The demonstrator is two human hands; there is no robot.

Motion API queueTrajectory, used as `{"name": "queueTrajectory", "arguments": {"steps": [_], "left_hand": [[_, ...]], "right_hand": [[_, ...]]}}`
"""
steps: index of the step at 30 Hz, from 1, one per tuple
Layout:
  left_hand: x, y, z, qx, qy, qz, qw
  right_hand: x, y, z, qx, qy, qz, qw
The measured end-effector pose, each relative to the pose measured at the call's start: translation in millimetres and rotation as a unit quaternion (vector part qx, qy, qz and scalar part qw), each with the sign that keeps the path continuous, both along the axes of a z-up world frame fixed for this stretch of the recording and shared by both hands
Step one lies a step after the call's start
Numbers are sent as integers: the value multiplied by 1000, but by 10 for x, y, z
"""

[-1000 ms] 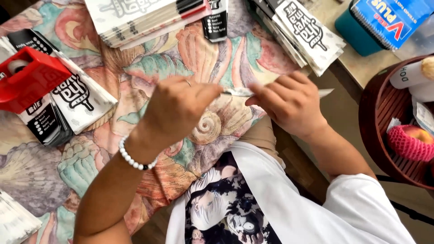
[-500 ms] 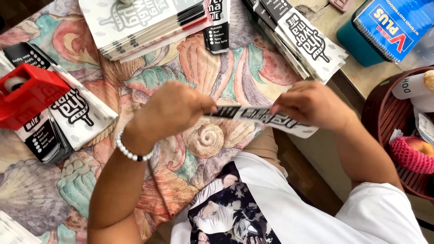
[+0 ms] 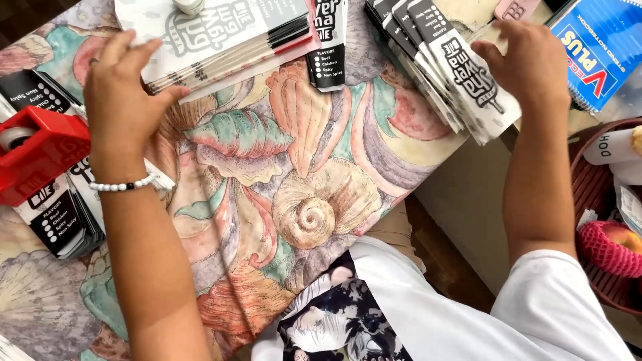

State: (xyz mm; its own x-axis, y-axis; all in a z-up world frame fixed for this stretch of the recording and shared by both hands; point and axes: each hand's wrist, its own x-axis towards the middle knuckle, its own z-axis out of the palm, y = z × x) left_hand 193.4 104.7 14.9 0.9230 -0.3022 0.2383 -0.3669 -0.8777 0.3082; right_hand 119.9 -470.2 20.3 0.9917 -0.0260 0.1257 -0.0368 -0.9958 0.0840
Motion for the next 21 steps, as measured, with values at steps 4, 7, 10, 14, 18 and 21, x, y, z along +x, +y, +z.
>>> {"name": "queueTrajectory", "arguments": {"steps": [4,7,10,14,18,21], "left_hand": [[41,69,-161,-27,-28,-11,999],[98,64,-205,-37,-87,-24,995],[103,62,-258,-61,-79,-12,995],[190,19,-408,-63,-192,-1,979],[217,-36,-425,-101,-196,24,975],[221,-73,-416,-154,-201,33,967]], "right_hand": [[162,511,-49,-37,-197,139,970],[419,1218,-25,36,-183,141,972],[679,2227,137,157,-177,315,919],[1124,3226,-120,237,-81,388,887],[1337,3794,-342,191,-191,448,852],[1312,3908,-420,251,-181,406,860]]}}
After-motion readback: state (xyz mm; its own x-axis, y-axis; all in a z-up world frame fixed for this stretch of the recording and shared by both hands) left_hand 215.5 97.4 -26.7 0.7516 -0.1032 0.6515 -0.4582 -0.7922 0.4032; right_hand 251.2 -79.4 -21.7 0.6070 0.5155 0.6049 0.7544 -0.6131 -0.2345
